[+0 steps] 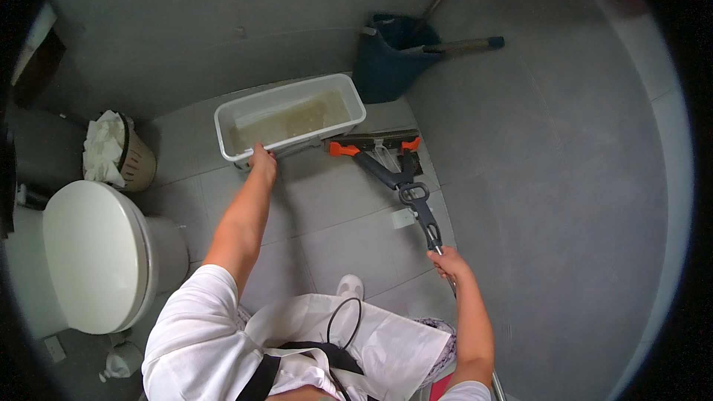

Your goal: The person squeezes a sponge mop into a bucket of water, mops the bathroom floor, rinses and wrings a cloth in a basin of laundry, and then exits the bathroom.

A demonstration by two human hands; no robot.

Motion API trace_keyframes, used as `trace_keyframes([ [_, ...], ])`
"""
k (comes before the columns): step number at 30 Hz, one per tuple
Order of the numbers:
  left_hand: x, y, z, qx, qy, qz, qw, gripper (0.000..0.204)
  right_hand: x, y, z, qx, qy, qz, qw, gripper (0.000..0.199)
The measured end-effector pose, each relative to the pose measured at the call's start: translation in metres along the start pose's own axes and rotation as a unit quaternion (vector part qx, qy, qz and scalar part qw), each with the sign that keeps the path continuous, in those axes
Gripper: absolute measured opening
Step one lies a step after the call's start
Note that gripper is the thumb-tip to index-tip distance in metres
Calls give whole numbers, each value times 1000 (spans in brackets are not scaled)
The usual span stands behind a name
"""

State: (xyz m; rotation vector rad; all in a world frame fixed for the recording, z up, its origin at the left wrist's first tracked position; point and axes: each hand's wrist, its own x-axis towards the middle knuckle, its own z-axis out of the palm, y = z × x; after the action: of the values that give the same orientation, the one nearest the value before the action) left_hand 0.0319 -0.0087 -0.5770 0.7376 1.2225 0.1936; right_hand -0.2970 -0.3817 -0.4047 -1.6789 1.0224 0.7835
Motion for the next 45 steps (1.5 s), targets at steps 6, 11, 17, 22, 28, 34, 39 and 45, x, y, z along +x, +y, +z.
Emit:
trace_keyframes([
  [6, 13, 4, -53, -19, 79, -49, 995, 23, -10, -6, -6, -46, 1, -28, 999, 26],
  [11, 8, 27, -88, -34, 63, -55, 996, 25, -9, 2, -27, -112, 9, -75, 991, 25],
  [17, 47, 44, -154, -19, 70, -17, 997, 33, -5, 7, -48, -205, 17, -74, 976, 24],
  [22, 35, 43, -188, -107, 4, 40, 993, 32, -23, 12, -54, -229, 53, -90, 968, 24],
  [28, 33, 41, -241, -22, 107, 24, 994, 31, -22, 17, -60, -263, 74, -100, 957, 25],
  [34, 55, 38, -284, 1, 147, 55, 988, 32, -18, -5, -65, -243, 63, -128, 960, 22],
  [39, 3, 30, -302, -14, 150, 11, 989, 27, -17, -17, -67, -149, -5, -123, 981, 19],
  [45, -12, 33, -329, 54, 67, -52, 995, 12, -42, -41, -36, -112, -64, -146, 981, 20],
])
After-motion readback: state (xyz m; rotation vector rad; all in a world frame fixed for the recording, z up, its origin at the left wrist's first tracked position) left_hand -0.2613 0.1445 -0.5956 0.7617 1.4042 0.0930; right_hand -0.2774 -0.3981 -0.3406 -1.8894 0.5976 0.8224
